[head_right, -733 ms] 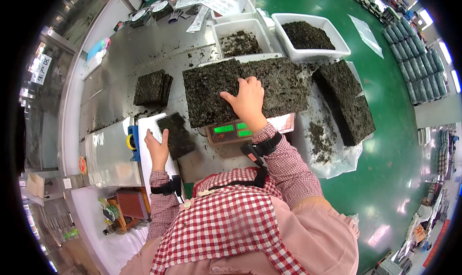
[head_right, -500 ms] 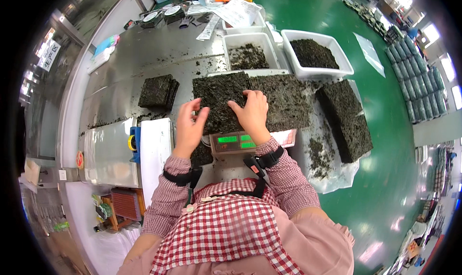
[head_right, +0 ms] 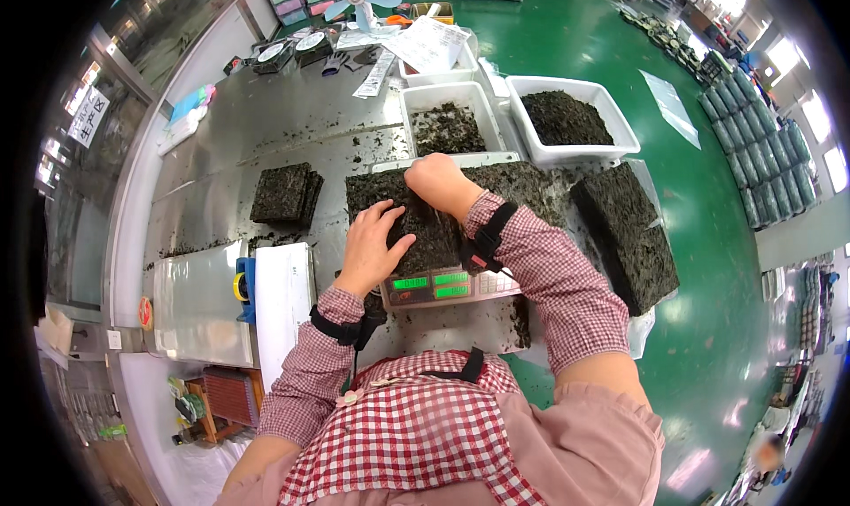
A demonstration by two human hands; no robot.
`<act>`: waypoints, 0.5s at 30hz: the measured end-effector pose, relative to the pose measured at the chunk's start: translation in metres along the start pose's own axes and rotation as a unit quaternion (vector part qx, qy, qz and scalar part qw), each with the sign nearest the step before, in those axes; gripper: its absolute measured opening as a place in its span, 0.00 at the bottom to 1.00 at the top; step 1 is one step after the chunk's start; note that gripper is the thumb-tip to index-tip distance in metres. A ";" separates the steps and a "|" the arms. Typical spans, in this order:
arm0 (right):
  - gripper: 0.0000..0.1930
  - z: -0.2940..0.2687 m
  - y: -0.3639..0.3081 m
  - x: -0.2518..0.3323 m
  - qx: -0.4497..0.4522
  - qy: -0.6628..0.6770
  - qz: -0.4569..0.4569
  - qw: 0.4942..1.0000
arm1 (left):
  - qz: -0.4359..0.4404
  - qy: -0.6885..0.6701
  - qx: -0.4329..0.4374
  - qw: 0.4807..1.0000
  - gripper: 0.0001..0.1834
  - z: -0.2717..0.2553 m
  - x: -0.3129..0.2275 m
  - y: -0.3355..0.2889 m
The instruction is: The person weighs square bricks of dark material on a digital scale, adjusts the weight by adding or removing small pieces from a plastic bin, and stacks the bricks on a metal table.
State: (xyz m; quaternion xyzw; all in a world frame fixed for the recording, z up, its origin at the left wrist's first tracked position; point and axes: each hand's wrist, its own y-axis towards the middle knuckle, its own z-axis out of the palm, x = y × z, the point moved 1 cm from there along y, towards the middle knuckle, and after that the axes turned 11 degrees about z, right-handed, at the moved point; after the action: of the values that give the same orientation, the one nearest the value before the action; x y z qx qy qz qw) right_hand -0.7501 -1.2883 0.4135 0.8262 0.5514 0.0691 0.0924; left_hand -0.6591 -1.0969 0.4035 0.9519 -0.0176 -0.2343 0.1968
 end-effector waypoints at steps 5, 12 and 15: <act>0.13 -0.018 0.047 -0.051 -0.011 0.175 0.242 0.954 | -0.021 -0.006 0.008 1.000 0.29 -0.003 -0.004 0.003; 0.11 -0.016 -0.013 -0.027 -0.053 0.051 0.270 0.960 | -0.126 0.036 -0.117 0.984 0.30 -0.004 -0.013 -0.006; 0.16 -0.010 -0.066 0.024 -0.021 0.135 0.261 0.956 | -0.136 0.072 -0.074 0.985 0.27 0.000 -0.017 -0.007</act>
State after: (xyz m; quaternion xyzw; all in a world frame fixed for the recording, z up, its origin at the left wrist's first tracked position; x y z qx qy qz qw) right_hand -0.8028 -1.2408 0.4082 0.9222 0.3223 0.2133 0.0126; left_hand -0.6746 -1.0878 0.4086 0.9427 0.1430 -0.1906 0.2334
